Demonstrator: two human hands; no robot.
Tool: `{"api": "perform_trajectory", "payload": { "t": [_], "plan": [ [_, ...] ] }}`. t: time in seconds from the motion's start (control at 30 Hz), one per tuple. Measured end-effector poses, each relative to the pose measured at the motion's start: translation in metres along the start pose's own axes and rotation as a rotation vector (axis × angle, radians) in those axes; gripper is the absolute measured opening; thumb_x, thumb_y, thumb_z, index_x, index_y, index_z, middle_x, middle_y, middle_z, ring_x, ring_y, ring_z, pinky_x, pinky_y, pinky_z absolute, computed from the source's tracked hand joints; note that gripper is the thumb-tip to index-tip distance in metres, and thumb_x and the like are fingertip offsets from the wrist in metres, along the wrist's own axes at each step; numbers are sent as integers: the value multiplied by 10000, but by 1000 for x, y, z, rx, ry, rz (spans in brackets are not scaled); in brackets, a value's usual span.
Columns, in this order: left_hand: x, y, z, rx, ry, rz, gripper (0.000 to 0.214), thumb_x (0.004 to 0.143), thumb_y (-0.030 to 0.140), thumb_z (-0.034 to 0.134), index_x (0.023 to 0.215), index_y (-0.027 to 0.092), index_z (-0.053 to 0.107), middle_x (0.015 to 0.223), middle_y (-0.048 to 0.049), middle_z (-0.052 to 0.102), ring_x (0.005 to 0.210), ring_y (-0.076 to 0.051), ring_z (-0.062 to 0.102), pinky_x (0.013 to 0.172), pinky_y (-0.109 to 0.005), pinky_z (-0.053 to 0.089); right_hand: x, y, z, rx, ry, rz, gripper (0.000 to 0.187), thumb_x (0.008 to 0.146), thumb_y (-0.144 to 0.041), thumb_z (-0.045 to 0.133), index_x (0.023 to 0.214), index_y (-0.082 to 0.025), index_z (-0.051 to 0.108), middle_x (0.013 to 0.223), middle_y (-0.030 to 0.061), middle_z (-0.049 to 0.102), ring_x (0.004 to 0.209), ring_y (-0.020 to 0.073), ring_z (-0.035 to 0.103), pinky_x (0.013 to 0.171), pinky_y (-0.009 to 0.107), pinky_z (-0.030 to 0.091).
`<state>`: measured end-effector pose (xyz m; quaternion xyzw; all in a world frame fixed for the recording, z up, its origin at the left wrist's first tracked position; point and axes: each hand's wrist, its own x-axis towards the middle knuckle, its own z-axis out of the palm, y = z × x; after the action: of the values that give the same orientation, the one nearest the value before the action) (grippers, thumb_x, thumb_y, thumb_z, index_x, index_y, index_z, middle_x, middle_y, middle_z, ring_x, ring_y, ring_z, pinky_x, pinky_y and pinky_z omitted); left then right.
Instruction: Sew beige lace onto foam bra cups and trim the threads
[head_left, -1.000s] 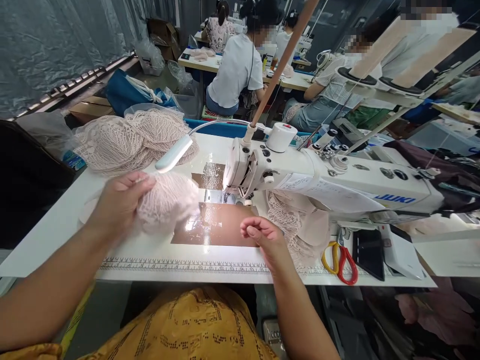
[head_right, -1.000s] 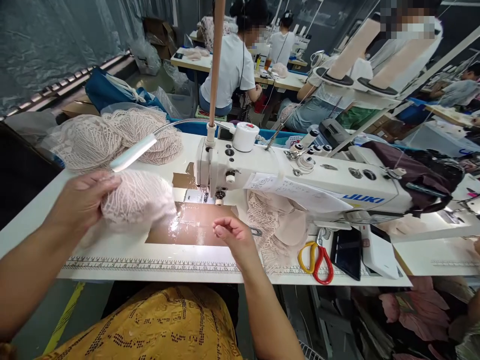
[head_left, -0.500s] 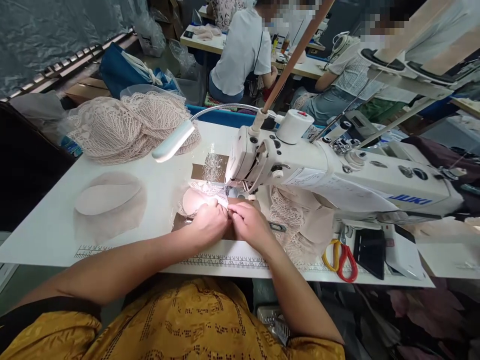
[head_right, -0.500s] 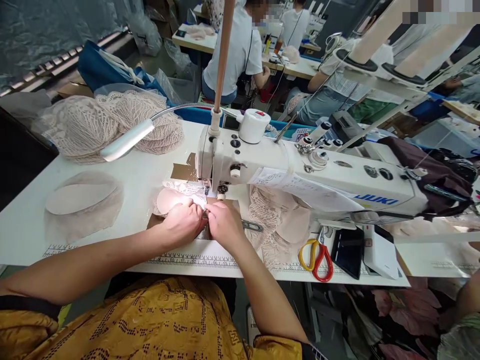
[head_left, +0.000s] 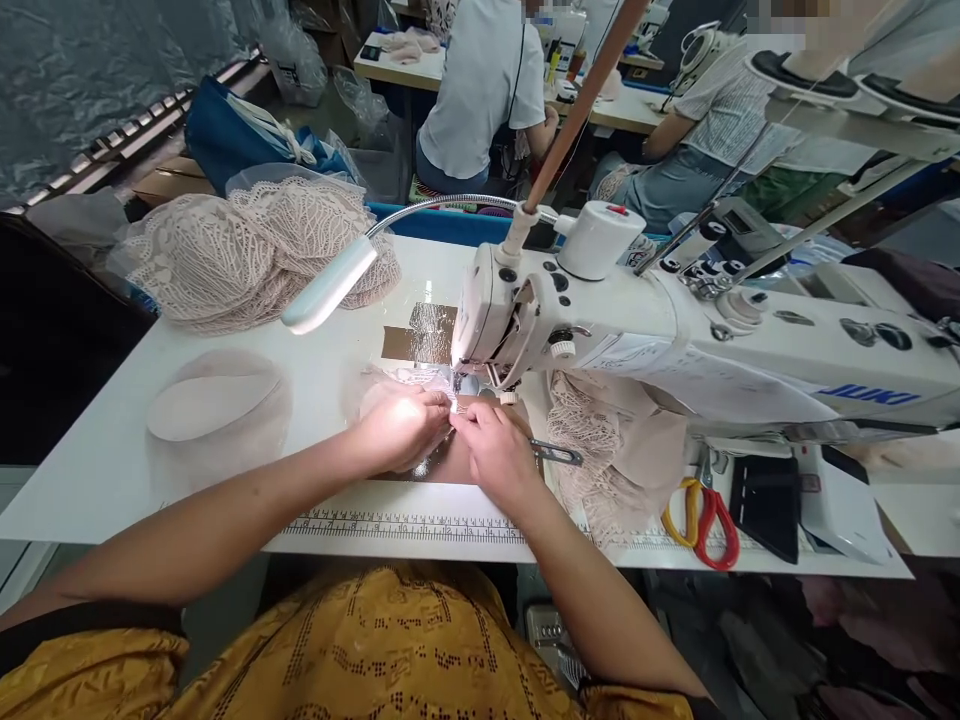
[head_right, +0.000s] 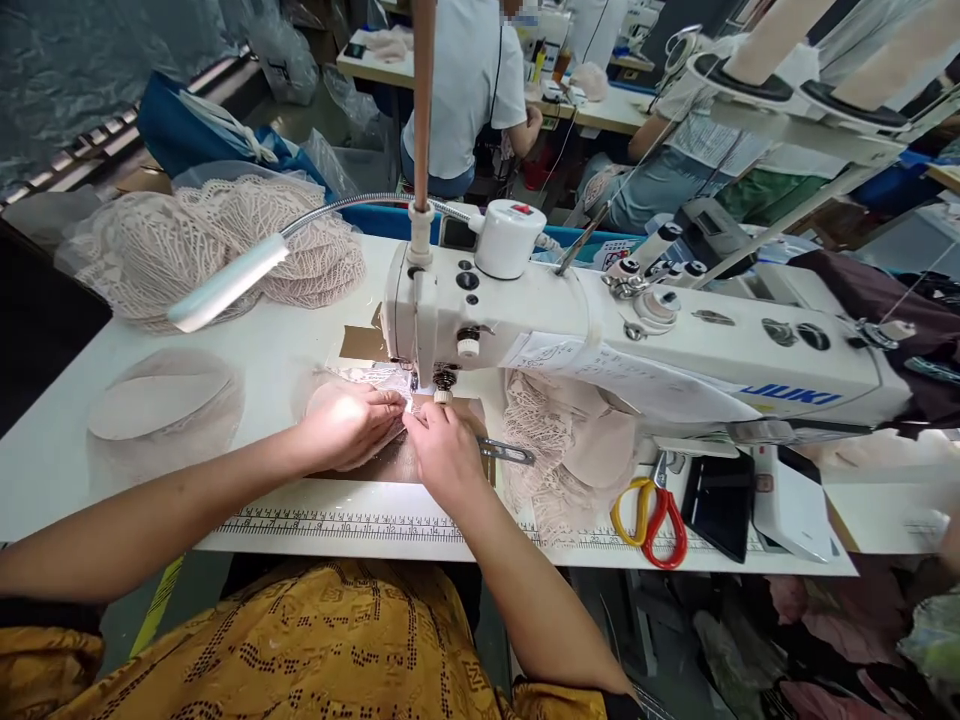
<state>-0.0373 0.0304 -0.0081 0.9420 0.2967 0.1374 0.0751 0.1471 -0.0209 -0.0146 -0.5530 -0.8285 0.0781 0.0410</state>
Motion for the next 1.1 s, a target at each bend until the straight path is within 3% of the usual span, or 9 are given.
{"api": "perform_trajectory", "payload": {
  "t": [0.1, 0.17, 0.47, 0.93, 1.1],
  "plan": [
    [-4, -7, 23, 42, 50, 14, 279, 955, 177, 398, 1021, 104, 659, 1187, -168, 650, 918, -231, 627, 778, -356, 500, 2, 0, 1, -10, 3, 22, 435, 925, -101, 405, 1290, -232, 603, 1061, 83, 611, 904, 229, 504, 730, 327, 405],
    [-2, -12, 27, 44, 47, 2, 305, 967, 183, 383, 1057, 112, 665, 1205, -161, 649, 891, -229, 622, 767, -369, 501, 4, -1, 2, -22, 9, 41, 442, 914, -93, 413, 1283, -235, 611, 1075, 86, 611, 916, 233, 509, 742, 328, 410],
    [9, -32, 24, 30, 103, 21, 354, 982, 236, 384, 1105, 108, 691, 1207, -130, 676, 825, -219, 585, 724, -367, 503, 14, -1, 5, -57, 38, 114, 495, 871, -77, 434, 1296, -268, 601, 1044, 70, 610, 817, 210, 520, 668, 312, 392],
    [11, -35, 25, -15, 91, -87, 356, 963, 280, 432, 1174, 127, 674, 1219, -113, 675, 889, -242, 570, 771, -394, 488, 17, -2, 6, -85, 0, 125, 536, 877, -79, 411, 1366, -250, 548, 1085, 97, 620, 873, 238, 551, 686, 332, 413],
    [12, -36, 25, 5, 90, -156, 359, 950, 303, 450, 1205, 155, 656, 1191, -140, 674, 1082, -320, 549, 883, -496, 448, 15, 1, 11, -68, 22, 119, 537, 880, -88, 422, 1376, -259, 542, 1073, 107, 614, 851, 228, 545, 689, 323, 412]
  ]
}}
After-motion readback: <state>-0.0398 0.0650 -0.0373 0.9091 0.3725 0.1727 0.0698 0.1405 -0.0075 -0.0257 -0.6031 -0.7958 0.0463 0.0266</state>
